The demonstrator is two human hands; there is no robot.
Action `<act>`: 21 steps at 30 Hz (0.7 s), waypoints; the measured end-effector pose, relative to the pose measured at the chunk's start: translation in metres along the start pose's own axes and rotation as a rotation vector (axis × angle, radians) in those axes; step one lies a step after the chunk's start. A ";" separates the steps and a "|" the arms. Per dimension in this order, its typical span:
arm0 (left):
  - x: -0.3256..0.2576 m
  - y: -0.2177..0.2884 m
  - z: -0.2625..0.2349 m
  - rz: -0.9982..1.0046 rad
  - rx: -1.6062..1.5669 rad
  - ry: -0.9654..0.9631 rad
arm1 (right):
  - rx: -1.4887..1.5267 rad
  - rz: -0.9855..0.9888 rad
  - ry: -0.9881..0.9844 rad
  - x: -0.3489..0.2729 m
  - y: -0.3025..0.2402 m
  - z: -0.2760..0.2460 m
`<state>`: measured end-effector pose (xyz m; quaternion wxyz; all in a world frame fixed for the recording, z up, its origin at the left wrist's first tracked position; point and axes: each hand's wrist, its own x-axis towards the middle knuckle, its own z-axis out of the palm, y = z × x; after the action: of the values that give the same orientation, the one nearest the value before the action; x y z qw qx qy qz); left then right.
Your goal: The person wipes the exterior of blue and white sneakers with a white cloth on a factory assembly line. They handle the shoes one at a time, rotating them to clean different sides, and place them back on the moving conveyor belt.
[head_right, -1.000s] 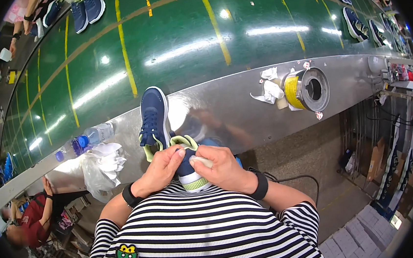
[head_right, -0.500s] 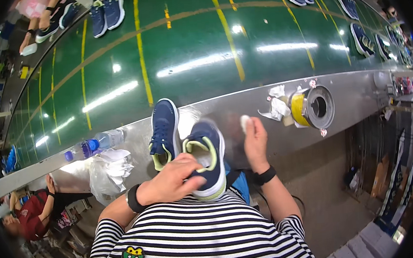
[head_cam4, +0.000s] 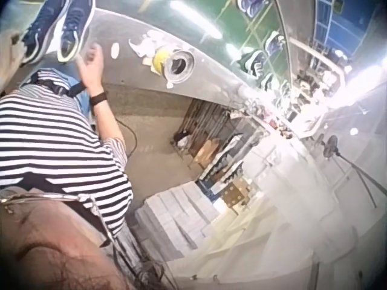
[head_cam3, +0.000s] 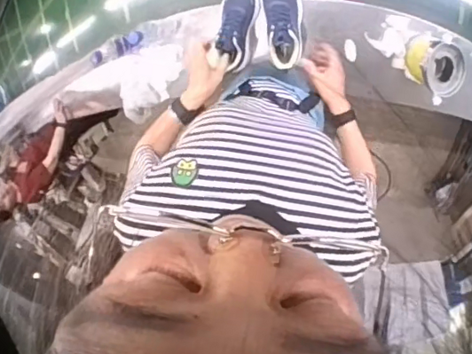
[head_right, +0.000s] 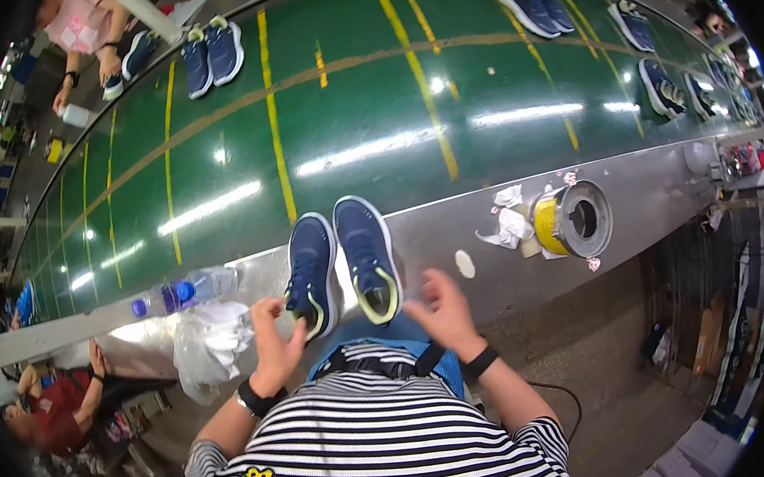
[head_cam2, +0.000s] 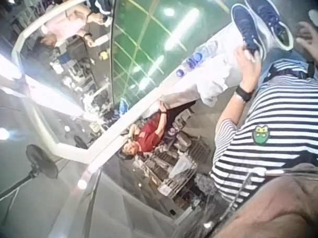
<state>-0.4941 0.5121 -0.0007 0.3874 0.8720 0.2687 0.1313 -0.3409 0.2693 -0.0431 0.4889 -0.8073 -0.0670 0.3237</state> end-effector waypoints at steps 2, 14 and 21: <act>-0.009 -0.055 0.020 -0.175 0.100 -0.113 | -0.050 -0.147 -0.197 0.002 -0.006 0.027; 0.202 0.007 0.170 -0.379 -0.766 -0.354 | -0.344 -0.171 0.309 0.215 -0.035 -0.022; 0.262 -0.008 0.183 -0.410 -0.487 -0.609 | -0.153 -0.183 0.318 0.244 -0.046 -0.045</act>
<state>-0.2015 0.5554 -0.1235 0.6613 0.6829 0.2707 -0.1519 -0.1144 0.3631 -0.1022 0.4579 -0.8736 -0.0862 0.1402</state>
